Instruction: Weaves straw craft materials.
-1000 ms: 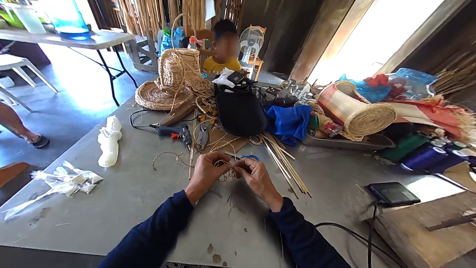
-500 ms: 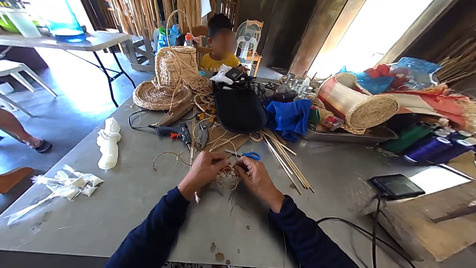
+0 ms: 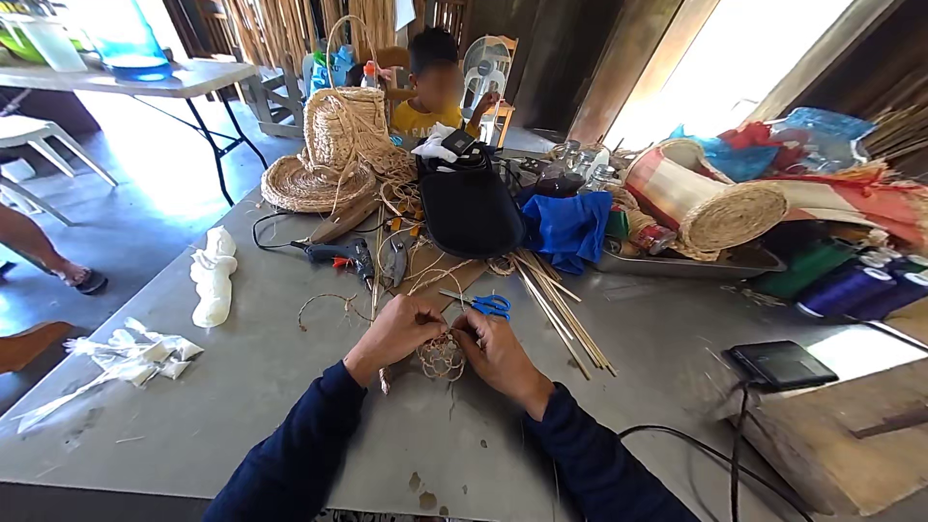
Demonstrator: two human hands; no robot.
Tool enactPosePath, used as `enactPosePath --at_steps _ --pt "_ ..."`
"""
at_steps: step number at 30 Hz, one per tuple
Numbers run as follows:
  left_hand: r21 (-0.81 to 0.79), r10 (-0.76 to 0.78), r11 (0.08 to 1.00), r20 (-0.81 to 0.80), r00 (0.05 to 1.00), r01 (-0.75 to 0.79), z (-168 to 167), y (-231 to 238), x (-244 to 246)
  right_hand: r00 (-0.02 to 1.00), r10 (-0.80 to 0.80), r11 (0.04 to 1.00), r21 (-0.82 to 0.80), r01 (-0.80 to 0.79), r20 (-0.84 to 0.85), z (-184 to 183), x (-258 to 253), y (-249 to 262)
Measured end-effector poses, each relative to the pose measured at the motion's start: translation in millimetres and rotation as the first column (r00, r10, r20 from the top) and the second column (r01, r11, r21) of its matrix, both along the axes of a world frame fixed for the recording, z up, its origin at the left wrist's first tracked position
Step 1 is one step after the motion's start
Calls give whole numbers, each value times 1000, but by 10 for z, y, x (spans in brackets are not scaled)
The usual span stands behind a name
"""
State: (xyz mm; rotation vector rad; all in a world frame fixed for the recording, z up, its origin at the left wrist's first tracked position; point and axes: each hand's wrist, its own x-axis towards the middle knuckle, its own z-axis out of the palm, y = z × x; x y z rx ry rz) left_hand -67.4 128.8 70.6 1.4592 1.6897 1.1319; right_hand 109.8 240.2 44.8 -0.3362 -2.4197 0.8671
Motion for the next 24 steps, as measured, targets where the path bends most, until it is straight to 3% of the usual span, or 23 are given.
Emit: enactPosePath --at_steps 9,16,20,24 --pt "-36 -21 999 -176 984 15 42 -3 49 1000 9 1000 9 -9 -15 28 6 -35" --pt "70 256 966 -138 957 -249 49 -7 78 934 -147 986 31 166 -325 58 32 89" --pt "121 358 930 -95 929 -346 31 4 123 965 -166 986 -70 154 -201 86 43 52" --pt "102 306 947 -1 952 -304 2 12 154 974 -122 978 -193 85 -189 18 -29 0"
